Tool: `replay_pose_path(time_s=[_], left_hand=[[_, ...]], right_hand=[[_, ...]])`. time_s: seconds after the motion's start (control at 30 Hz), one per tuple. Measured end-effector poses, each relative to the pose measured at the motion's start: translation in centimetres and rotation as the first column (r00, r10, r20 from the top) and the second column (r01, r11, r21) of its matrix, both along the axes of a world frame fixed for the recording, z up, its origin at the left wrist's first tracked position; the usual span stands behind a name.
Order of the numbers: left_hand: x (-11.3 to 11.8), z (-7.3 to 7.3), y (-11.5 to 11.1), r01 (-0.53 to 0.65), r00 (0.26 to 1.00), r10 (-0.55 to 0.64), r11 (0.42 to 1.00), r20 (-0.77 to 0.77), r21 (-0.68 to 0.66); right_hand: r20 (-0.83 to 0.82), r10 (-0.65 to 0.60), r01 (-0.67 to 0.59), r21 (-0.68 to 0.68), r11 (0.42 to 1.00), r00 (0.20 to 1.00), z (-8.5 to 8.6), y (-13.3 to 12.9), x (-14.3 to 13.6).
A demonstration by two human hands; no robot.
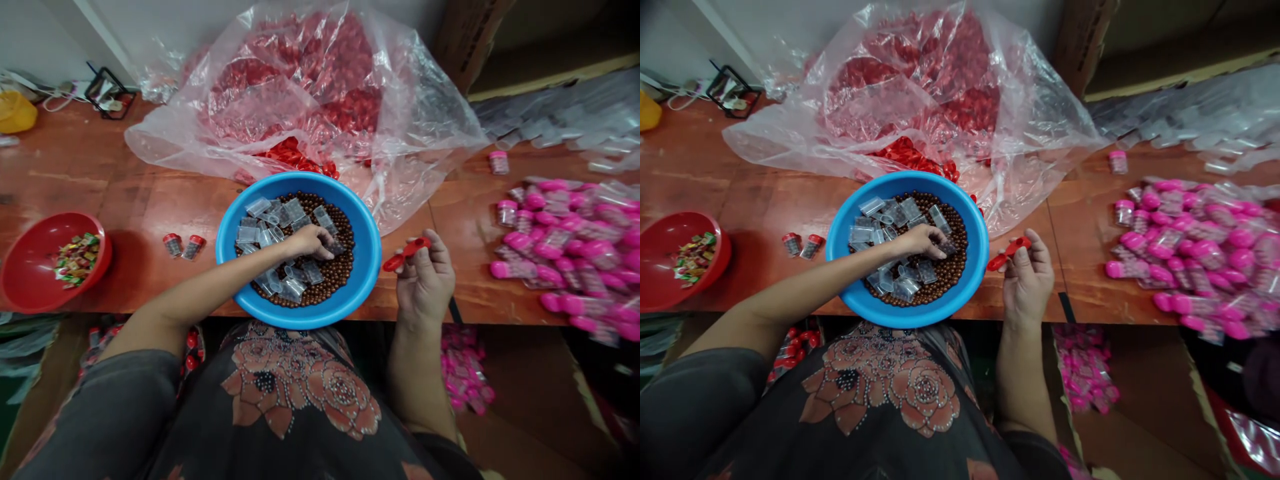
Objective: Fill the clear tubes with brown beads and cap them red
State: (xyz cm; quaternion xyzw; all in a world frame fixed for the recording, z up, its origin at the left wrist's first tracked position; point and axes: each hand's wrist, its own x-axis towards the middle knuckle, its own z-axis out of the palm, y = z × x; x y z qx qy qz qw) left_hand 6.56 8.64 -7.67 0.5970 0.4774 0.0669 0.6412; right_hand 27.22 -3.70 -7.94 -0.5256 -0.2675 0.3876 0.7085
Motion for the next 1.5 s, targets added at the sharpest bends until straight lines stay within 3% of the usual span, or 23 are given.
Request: replay_pose_path(time_s=[0.1, 0.27, 0.37, 0.57, 0.8, 0.9, 1.0, 1.1, 1.23, 1.4, 1.5], left_hand=[[-0.4, 1.6, -0.6, -0.066, 0.989, 0.088, 0.983, 0.121, -0.173], [-2.4, 4.7, -2.5, -0.060, 0.951, 0.123, 0.973, 0.284, -0.221], [-3.9, 5.6, -3.9, -0.119, 0.905, 0.180, 0.977, 0.385, -0.175], [-6.2, 5.9, -6.4, -0.223, 0.869, 0.246, 0.969, 0.429, -0.103], [-7.9, 6.7, -8.2, -0.218, 0.823, 0.276, 0.960, 0.497, -0.174], [-8.3, 6.8, -8.5, -0.228, 0.797, 0.293, 0.956, 0.528, -0.187], [-8.4, 6.6, -8.7, -0.270, 0.807, 0.297, 0.954, 0.511, -0.128], [-8.3, 6.3, -8.9, -0.274, 0.814, 0.296, 0.954, 0.500, -0.120], [-8.3, 6.4, -9.0, -0.277, 0.828, 0.278, 0.958, 0.487, -0.075], [-8.6, 6.8, -9.0, -0.287, 0.893, 0.217, 0.950, 0.394, 0.126], [-8.7, 7.0, -9.1, -0.308, 0.880, 0.244, 0.946, 0.408, 0.099]], right_hand=[[-0.118, 0.033, -0.028, 0.047, 0.999, 0.993, 0.8, 0.3, -0.3], [-0.216, 0.128, -0.113, 0.081, 0.990, 0.968, 2.4, 1.1, -2.4], [-0.209, 0.234, -0.219, 0.091, 0.971, 0.950, 2.9, 1.4, -4.0], [-0.062, 0.363, -0.357, 0.085, 0.930, 0.930, 3.3, 1.4, -6.7], [0.261, 0.157, -0.177, 0.054, 0.983, 0.952, 4.2, 1.6, -8.2], [0.195, 0.220, -0.234, 0.053, 0.971, 0.956, 5.0, 1.5, -8.9], [0.097, 0.356, -0.363, 0.057, 0.930, 0.929, 5.6, 1.2, -9.8], [0.098, 0.444, -0.452, 0.080, 0.889, 0.891, 5.7, 0.7, -10.7], [0.192, 0.460, -0.482, 0.091, 0.871, 0.867, 5.2, 0.4, -11.1], [0.271, 0.449, -0.498, 0.150, 0.854, 0.852, 4.9, 0.4, -11.1], [0.294, 0.458, -0.522, 0.196, 0.830, 0.839, 4.9, 0.1, -11.3]])
